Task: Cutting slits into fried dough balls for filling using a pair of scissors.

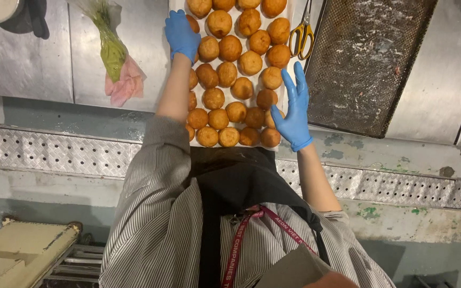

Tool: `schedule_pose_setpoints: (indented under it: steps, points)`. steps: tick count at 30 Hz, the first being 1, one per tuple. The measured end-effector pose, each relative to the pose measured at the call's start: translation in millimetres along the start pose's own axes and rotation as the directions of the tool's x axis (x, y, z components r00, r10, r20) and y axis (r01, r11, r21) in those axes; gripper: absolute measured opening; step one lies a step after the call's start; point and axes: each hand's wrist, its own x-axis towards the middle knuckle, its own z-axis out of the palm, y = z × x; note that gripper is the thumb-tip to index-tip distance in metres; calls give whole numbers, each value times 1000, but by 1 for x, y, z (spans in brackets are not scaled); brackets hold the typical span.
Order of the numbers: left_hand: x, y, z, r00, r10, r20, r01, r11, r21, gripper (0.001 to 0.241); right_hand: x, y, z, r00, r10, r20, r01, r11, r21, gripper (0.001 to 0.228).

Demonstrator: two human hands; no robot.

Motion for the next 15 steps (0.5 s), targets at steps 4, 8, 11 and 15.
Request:
schedule_pose_setpoints:
  steps: [4,8,11,15]
  points:
    - [-70,47,-66,894,304,-329,-431,780,-454,75,16,-26,3,998,-35,-53,28,992,-119,71]
    - [-155,101,-120,914,323,-246,-398,593,-700,71,26,-45,14,998,-69,7,69,987,-144,62]
    - [-188,124,-149,869,334,-364,-494,598,-631,75,35,-53,22,983,-180,30,182,966,-185,61]
    - [-199,119,-148,900,279,-335,-435,540,-720,70,36,-66,25,971,-229,68,238,954,-181,59]
